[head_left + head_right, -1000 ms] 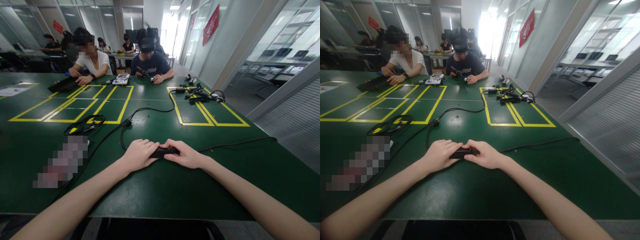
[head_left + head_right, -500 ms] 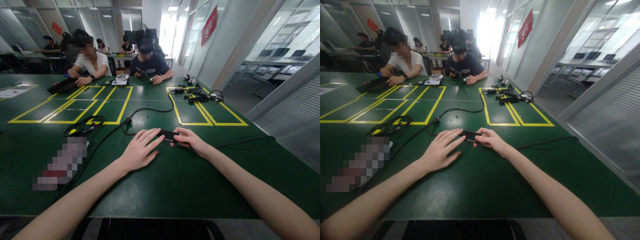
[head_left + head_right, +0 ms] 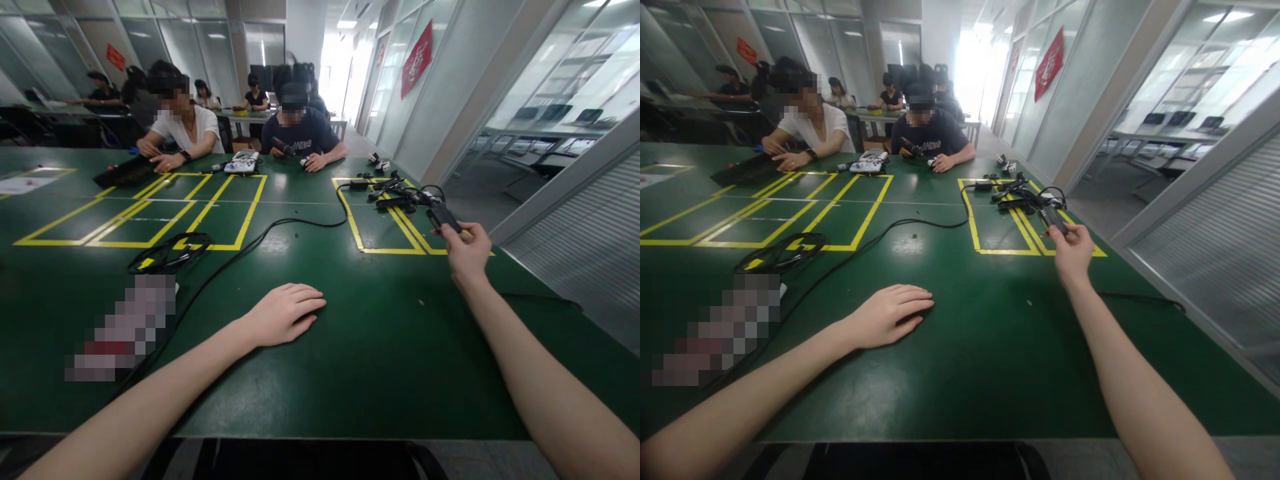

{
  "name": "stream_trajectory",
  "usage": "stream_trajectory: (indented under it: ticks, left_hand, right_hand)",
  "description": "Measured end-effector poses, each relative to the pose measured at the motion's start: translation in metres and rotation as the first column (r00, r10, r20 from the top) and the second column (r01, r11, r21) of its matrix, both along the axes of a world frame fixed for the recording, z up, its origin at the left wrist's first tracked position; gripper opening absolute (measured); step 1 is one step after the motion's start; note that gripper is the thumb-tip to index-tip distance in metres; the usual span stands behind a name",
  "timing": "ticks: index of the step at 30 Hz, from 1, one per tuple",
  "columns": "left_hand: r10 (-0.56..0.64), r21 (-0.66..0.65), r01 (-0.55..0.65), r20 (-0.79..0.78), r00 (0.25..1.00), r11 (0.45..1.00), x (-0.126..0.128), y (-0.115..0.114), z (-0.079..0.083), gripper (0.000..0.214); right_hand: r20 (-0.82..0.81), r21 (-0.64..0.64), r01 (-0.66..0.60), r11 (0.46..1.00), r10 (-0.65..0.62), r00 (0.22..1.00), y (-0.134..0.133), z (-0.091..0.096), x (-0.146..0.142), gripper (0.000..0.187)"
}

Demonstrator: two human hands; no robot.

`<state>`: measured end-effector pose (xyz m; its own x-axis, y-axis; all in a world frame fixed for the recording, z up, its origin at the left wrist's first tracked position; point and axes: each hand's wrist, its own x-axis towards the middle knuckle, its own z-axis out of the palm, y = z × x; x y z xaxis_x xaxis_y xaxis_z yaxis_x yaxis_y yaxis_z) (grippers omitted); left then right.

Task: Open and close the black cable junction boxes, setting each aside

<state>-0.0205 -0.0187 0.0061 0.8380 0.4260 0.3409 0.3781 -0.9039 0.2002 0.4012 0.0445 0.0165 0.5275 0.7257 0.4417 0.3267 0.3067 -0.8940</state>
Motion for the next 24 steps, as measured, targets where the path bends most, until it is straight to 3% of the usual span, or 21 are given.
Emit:
stream_trajectory:
  ticks: [4,8,11,17,24]
  left_hand:
    - [0.006,-0.004,-0.006,-0.005,1.0,1.0,-0.001,0.0,0.001,0.027]
    - [0.0,0.007,0.0,-0.002,1.0,1.0,-0.001,-0.001,0.002,0.024]
    - [-0.003,0.01,0.003,0.003,1.0,1.0,-0.001,-0.001,0.001,0.024]
    - [-0.017,0.033,0.016,0.021,1.0,0.999,-0.002,0.001,-0.001,0.024]
    - [-0.018,0.035,0.017,0.018,1.0,0.999,-0.002,0.0,0.0,0.025]
  right_hand:
    - [0.254,-0.156,0.29,0.944,-0.246,0.935,-0.003,-0.015,0.003,0.037]
    - [0.501,-0.335,0.394,0.856,-0.192,0.844,-0.006,-0.021,0.004,0.034]
    - [0.522,-0.322,0.447,0.835,-0.237,0.819,-0.005,-0.019,0.005,0.033]
    - [0.441,-0.146,0.635,0.758,-0.525,0.728,-0.009,-0.003,0.007,0.027]
    - [0.455,-0.23,0.661,0.715,-0.521,0.722,-0.017,0.003,0.005,0.028]
